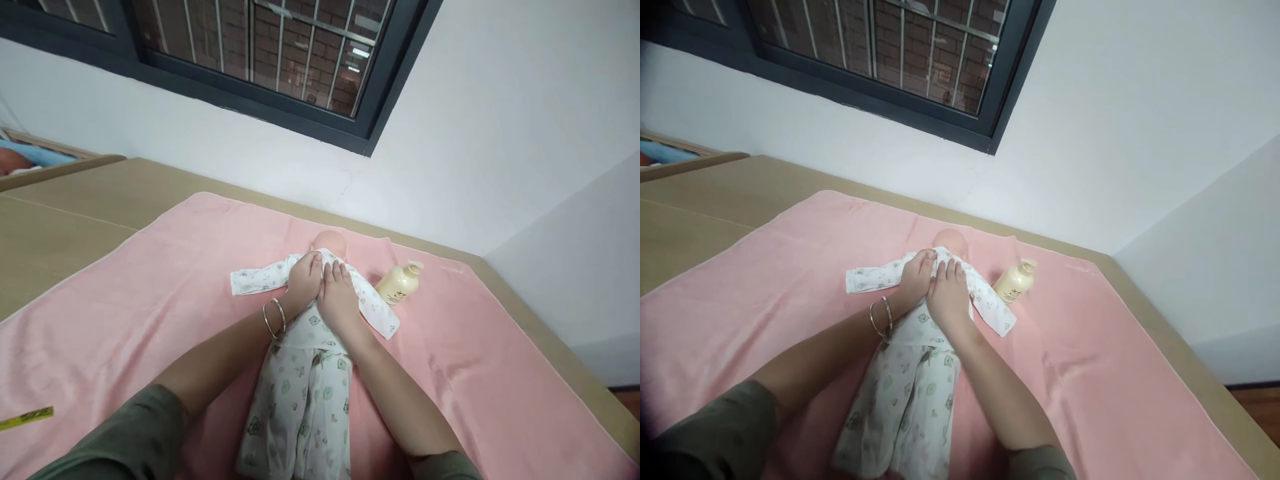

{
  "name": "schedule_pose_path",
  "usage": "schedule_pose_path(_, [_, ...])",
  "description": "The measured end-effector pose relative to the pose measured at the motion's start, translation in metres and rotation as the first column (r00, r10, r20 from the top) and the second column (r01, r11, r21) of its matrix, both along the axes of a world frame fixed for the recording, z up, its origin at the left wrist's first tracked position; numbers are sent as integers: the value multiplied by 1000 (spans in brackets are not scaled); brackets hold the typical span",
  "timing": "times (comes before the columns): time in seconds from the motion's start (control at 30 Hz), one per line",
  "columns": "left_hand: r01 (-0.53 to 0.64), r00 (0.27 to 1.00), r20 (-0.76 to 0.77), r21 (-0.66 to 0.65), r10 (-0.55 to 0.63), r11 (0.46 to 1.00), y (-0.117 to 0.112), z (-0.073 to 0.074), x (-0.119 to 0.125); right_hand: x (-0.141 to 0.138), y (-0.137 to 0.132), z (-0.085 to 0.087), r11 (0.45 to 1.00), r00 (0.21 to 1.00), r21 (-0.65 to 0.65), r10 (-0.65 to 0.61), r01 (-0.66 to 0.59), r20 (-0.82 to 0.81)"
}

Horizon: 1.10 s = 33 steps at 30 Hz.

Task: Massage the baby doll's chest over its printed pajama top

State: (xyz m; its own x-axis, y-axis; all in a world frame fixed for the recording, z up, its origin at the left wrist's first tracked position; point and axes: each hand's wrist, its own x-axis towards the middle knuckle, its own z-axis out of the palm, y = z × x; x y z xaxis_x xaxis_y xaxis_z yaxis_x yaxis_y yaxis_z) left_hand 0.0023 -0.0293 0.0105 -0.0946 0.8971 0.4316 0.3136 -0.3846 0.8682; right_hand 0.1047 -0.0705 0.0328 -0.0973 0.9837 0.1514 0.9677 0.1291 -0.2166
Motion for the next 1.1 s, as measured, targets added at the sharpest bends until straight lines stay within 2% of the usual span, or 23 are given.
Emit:
schedule_pose_path(0.13, [21, 999, -49, 20, -20, 1000, 1, -1, 1, 20, 16, 0, 992, 986, -23, 122, -126, -115])
schedule_pose_path(0.3, [19, 966, -259, 52, -5, 998, -3, -7, 6, 48, 37, 3, 990, 973, -68, 111, -127, -203])
schedule_pose_path(0.43, [26, 903, -429, 86, 13, 996, -1, -10, 6, 38, 25, 8, 994, 991, -108, -35, 21, -129])
schedule_pose_path(0.5, [53, 880, -475, 66, -15, 996, 4, -10, 3, 26, 14, 10, 989, 992, -106, -109, 101, -71])
schedule_pose_path(0.57, [101, 855, -515, 40, -66, 994, 12, -10, -1, 13, 4, 12, 988, 991, -88, -132, 130, -17])
schedule_pose_path(0.7, [133, 806, -582, -6, -111, 991, 20, -9, -7, 4, -7, 16, 994, 997, -80, -77, 78, 15])
schedule_pose_path(0.87, [87, 725, -687, 8, -58, 996, 8, -8, 1, 25, 8, 17, 995, 998, -102, -3, -4, -70])
schedule_pose_path(1.03, [130, 635, -771, 33, -58, 991, -9, -10, 12, 42, 28, 9, 995, 994, -85, -51, 42, -96])
schedule_pose_path(1.1, [142, 637, -769, 50, -53, 989, -8, -9, 11, 39, 27, 8, 997, 996, -59, -62, 58, -62])
